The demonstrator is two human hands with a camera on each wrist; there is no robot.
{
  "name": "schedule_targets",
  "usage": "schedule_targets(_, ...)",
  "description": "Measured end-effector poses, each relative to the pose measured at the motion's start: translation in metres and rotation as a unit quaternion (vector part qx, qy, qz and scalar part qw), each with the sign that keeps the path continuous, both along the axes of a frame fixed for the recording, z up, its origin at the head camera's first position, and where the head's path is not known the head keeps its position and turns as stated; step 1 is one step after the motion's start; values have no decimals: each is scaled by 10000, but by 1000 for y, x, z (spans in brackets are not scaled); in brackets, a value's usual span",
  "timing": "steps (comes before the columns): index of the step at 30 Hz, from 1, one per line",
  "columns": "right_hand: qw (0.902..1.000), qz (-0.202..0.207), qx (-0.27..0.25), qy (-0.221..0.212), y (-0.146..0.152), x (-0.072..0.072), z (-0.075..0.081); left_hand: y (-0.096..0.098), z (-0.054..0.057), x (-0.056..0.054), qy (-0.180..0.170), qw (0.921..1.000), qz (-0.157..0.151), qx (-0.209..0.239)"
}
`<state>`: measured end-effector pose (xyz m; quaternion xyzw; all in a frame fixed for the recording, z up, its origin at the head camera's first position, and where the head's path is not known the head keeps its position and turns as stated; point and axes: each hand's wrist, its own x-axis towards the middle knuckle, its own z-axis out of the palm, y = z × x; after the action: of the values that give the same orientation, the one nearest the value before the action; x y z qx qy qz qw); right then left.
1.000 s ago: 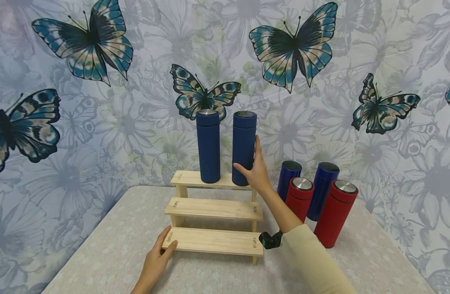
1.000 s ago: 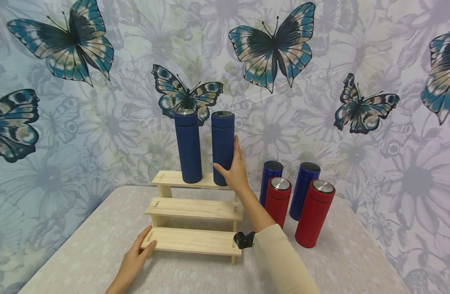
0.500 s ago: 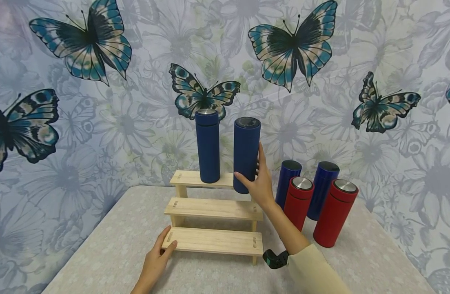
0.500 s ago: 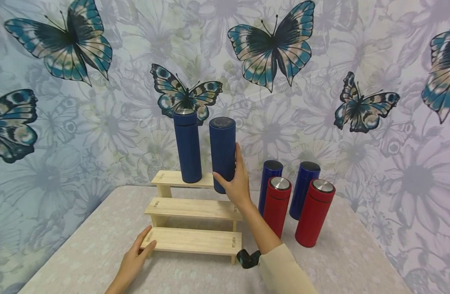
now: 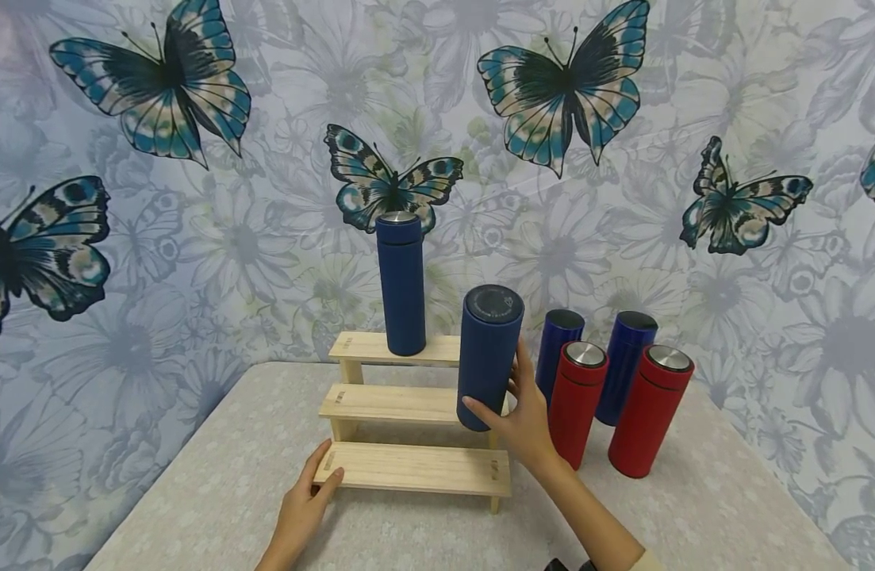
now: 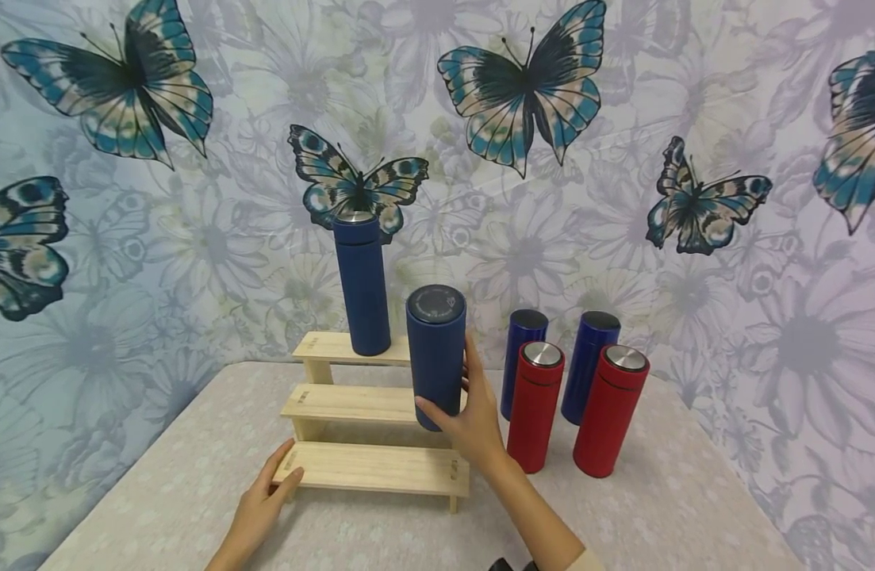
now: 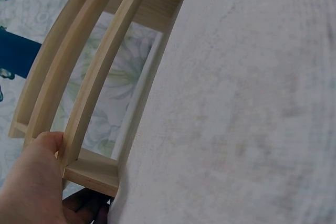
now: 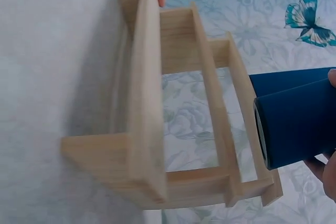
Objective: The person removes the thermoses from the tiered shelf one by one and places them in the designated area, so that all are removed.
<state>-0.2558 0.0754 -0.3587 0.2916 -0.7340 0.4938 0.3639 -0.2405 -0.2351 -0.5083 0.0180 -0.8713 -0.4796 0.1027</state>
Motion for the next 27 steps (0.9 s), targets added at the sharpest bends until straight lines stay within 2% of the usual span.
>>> schedule_targets(6,9999,-11,141,-81,16,19,-14,0,0,0,-119,9999,42,67)
schedule_targets(8,9998,90,131,-132,27,22,-22,0,-1,-1,-140,9999,55,61)
schedule_targets(11,9990,19,148,-420,44,29,-31,0,-1,-1,-135,9999,56,30)
schedule_targets(14,9971,-327,162,-669,63,37,-41,0,-1,-1,-146,9999,75,1)
schedule_targets(17,9918,-850,238,-927,83,48,-52,0,-1,-1,-149,9999,66,22)
schedule_targets(21,9780,-1464,406,-1427,114,58,-75,0,-1,-1,-143,9999,64,27)
schedule_targets(24,9665,-1853,569,-1684,132,69,-83,0,-1,-1,-140,9999,42,27)
schedule_targets(27,9595,-2044,594,-1846,147,77,-87,-1,0,-1,-141,9999,10,61)
